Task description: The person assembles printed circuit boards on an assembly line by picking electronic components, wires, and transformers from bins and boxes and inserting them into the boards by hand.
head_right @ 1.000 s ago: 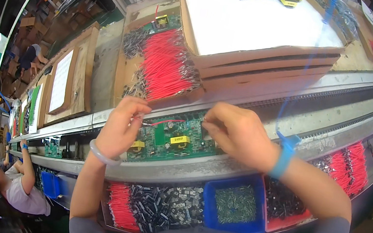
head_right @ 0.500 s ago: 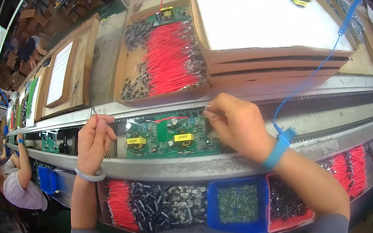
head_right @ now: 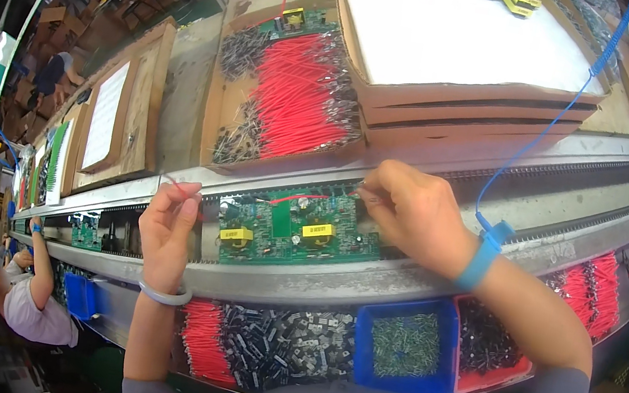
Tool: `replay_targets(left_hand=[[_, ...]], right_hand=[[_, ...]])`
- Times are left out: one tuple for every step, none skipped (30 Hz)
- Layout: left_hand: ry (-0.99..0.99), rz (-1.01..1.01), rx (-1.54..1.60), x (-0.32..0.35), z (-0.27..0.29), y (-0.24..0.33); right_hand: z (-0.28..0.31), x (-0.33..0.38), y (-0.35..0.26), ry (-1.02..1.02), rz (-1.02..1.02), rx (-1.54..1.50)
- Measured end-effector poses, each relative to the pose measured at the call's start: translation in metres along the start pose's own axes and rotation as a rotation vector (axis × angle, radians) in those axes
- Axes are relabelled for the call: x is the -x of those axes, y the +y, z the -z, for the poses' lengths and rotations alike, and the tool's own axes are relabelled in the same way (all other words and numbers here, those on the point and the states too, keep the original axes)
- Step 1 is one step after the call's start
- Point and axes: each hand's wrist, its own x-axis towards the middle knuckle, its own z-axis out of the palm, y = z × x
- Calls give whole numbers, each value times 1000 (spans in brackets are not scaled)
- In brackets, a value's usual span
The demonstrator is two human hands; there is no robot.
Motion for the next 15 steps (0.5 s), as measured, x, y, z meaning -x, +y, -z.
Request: replay_targets(left_hand=[[2,0,-1,0,-1,2],[17,39,41,0,-3,6],[33,77,82,0,-4,8],[36,77,80,0,-3,6],[40,81,77,1,-3,2],[45,84,74,2,-3,-2],[50,85,71,2,-4,-3],[37,98,49,2,-7,-3],[24,111,24,1,-7,-4],[34,103,10,1,-8,-10],[42,101,3,-1,-10,-12],[31,94,-20,-2,-12,-12],[20,88,-42,-3,-13,-14],[19,66,-53,-5,-15,-17],[25,68,-55,-5,-16,-16]], right_hand=[[-1,-1,-1,-2,4,-9],[-2,-1,-2,-4,6,-12],[-4,-2,-2,-18,45,11],[-6,-3,-3,-32,85,34],[-7,-3,-4,-35,88,31],[-7,-4,-5,-33,134,55],[-7,-5,-6,-31,179,78],[-6,-7,-7,-33,184,73],[-7,-11,-11,-71,159,98],[-9,-15,-14,-110,135,123],[-10,-19,-17,-109,142,117],[-12,-23,-21,-120,130,138],[-14,-26,-23,-132,118,160],[-14,-26,-22,-134,123,155],[-14,-25,-19,-114,185,182]])
